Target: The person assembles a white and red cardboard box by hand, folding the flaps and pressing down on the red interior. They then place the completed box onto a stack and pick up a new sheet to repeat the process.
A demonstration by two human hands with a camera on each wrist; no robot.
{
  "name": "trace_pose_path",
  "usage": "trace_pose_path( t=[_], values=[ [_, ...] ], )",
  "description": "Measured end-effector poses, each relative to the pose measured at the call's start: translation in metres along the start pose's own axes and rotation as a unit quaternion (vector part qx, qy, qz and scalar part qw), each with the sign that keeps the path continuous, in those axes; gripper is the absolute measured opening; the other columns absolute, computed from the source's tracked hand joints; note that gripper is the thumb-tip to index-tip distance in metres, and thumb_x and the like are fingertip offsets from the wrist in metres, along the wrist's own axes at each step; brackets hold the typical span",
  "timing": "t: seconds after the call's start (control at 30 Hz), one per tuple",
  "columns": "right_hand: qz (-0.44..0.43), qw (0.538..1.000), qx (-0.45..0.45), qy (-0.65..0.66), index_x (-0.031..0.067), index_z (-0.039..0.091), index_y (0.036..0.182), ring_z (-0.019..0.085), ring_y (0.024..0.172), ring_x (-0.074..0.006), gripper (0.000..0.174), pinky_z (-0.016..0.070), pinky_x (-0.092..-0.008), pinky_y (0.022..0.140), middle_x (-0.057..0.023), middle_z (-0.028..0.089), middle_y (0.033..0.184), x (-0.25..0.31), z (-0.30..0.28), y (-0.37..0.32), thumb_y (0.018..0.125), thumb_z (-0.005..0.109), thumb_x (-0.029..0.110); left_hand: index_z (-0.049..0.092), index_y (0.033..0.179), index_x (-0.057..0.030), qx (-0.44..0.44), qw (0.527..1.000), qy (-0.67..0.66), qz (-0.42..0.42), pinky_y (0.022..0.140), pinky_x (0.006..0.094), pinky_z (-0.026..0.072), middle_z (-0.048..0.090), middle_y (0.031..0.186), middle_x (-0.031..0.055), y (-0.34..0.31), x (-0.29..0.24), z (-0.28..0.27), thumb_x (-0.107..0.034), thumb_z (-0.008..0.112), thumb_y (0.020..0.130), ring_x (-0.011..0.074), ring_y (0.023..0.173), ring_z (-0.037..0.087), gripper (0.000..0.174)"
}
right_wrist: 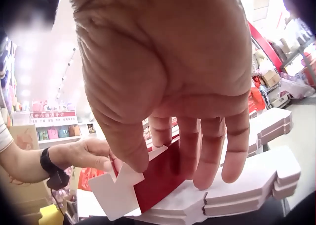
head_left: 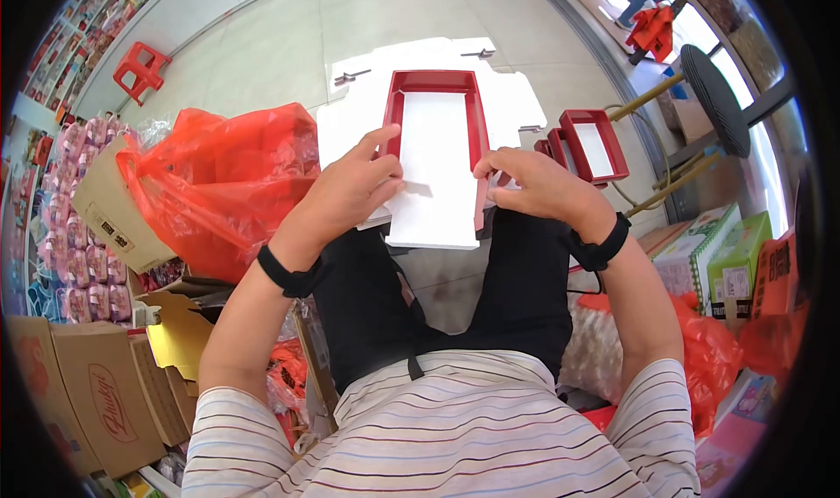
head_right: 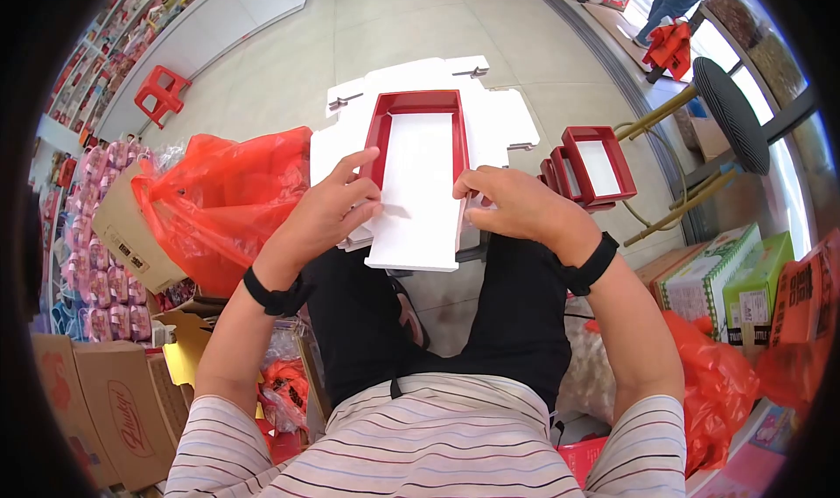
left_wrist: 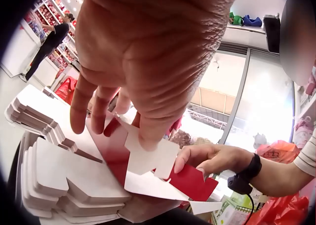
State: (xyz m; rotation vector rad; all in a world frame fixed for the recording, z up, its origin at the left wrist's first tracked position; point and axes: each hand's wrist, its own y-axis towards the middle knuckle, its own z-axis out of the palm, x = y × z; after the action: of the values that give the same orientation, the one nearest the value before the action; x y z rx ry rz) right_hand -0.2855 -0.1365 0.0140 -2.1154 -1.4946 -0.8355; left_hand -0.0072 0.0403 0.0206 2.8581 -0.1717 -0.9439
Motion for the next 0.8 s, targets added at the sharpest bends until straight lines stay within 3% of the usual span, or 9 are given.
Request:
trace_pose_path(
  t=[0.1,0.2,0.3,0.5,0.6,0.8],
  values=[
    [0.027,0.999,-0.011,-0.033,0.0043,0.068,0.118,0.070,0.094,-0.0302,0.029,0.0568,-0.0401,0.085,-0.0157,0.071,0.108,0.009,0.004,0.003,0.092,0.067,0.016,0.067,0.106,-0.0027,-0.002,1.000,0.015,0.016,0.085,0.0419,0.0559,0.069,0.118,0.0153,0.011,0.011,0.015,-0.015,0.070,0.103,0.0337,0.100,0.070,0.013],
    [0.068,0.996,-0.017,-0.056,0.0040,0.069,0.111,0.069,0.087,-0.0314,0.025,0.0563,-0.0418,0.080,-0.0167,0.071,0.102,0.022,0.007,0.006,0.091,0.067,0.019,0.067,0.106,-0.0018,-0.052,0.998,0.012,0.023,0.079,0.0399,0.0540,0.066,0.093,0.0145,0.017,0.012,0.026,-0.017,0.067,0.106,0.0322,0.087,0.067,0.015],
    [0.058,0.993,-0.064,-0.076,0.0031,0.070,0.104,0.068,0.080,-0.0322,0.021,0.0549,-0.0422,0.075,-0.0176,0.070,0.093,0.017,0.013,0.005,0.093,0.069,0.021,0.066,0.106,-0.0014,-0.061,0.997,-0.039,-0.009,0.079,0.0387,0.0538,0.066,0.093,0.0159,0.020,0.011,0.033,-0.018,0.065,0.107,0.0338,0.085,0.066,0.017],
    [0.077,0.978,-0.194,-0.022,0.0011,0.069,0.100,0.065,0.071,-0.0353,0.023,0.0501,-0.0414,0.067,-0.0200,0.066,0.079,0.006,0.025,0.008,0.102,0.069,0.024,0.067,0.110,-0.0007,-0.160,0.979,-0.104,-0.073,0.076,0.0325,0.0512,0.065,0.086,0.0097,0.023,0.006,0.053,-0.018,0.063,0.110,0.0187,0.078,0.061,0.018],
    [0.081,0.969,-0.230,-0.026,0.0016,0.069,0.100,0.064,0.070,-0.0379,0.024,0.0499,-0.0427,0.065,-0.0206,0.067,0.079,0.002,0.035,0.012,0.103,0.069,0.026,0.069,0.110,-0.0062,-0.199,0.967,-0.128,-0.091,0.074,0.0399,0.0546,0.072,0.090,0.0173,0.027,-0.001,0.054,-0.024,0.062,0.109,0.0353,0.083,0.071,0.019],
    [0.078,0.965,-0.233,-0.091,0.0081,0.069,0.098,0.070,0.081,-0.0401,0.024,0.0536,-0.0504,0.070,-0.0164,0.071,0.081,0.009,0.043,0.022,0.102,0.068,0.031,0.069,0.107,-0.0095,-0.172,0.980,-0.069,-0.069,0.069,0.0416,0.0553,0.071,0.083,0.0154,0.029,-0.014,0.055,-0.027,0.062,0.109,0.0360,0.076,0.071,0.019]
  ],
)
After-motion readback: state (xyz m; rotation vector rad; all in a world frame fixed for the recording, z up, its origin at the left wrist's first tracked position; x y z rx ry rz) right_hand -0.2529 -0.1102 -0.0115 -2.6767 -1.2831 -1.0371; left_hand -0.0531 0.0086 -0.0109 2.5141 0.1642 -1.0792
